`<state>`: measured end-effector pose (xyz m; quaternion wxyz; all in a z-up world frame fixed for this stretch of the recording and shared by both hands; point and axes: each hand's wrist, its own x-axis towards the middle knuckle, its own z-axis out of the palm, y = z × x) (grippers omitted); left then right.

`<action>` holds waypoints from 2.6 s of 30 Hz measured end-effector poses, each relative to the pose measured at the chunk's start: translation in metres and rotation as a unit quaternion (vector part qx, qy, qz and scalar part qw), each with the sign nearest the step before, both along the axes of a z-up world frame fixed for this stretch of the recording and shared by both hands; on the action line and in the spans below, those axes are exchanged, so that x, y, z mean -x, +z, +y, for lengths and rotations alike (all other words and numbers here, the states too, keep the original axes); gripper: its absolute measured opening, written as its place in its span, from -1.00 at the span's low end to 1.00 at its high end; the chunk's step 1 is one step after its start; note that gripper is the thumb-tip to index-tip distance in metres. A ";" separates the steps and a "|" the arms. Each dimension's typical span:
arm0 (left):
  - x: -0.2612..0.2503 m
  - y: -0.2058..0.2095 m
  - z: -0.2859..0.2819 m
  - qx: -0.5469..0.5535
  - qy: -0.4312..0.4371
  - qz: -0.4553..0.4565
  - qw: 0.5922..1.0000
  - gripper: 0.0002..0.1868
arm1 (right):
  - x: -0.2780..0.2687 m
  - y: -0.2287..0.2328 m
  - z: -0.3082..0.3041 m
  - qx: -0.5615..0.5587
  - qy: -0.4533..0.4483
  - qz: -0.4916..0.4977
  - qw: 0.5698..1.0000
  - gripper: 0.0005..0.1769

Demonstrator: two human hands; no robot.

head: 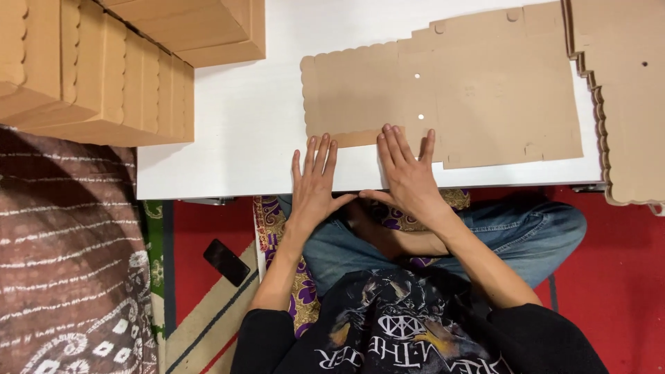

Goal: Folding the edges of a flat cardboard sheet to prepare it for box assembly.

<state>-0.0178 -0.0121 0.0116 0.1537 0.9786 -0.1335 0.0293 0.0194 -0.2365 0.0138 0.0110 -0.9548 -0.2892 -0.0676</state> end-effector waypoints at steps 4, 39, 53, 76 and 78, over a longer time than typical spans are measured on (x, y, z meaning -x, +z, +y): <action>-0.001 -0.002 -0.001 0.028 0.010 0.008 1.000 0.31 | 0.002 0.000 -0.010 -0.019 -0.016 0.017 1.000 0.39; -0.009 0.005 -0.024 0.000 0.070 0.042 0.997 -0.20 | 0.003 -0.001 -0.011 -0.084 -0.006 0.069 0.994 0.36; -0.007 -0.021 0.000 0.020 0.033 -0.005 0.999 -0.16 | 0.000 -0.007 0.044 0.003 0.018 -0.005 1.000 0.49; -0.005 -0.024 -0.018 0.027 0.076 -0.034 0.996 -0.12 | 0.000 -0.004 -0.008 -0.024 -0.017 0.050 0.998 0.44; -0.007 -0.026 -0.024 0.016 0.098 -0.045 0.994 -0.14 | 0.000 -0.003 -0.006 -0.028 -0.019 0.050 0.998 0.45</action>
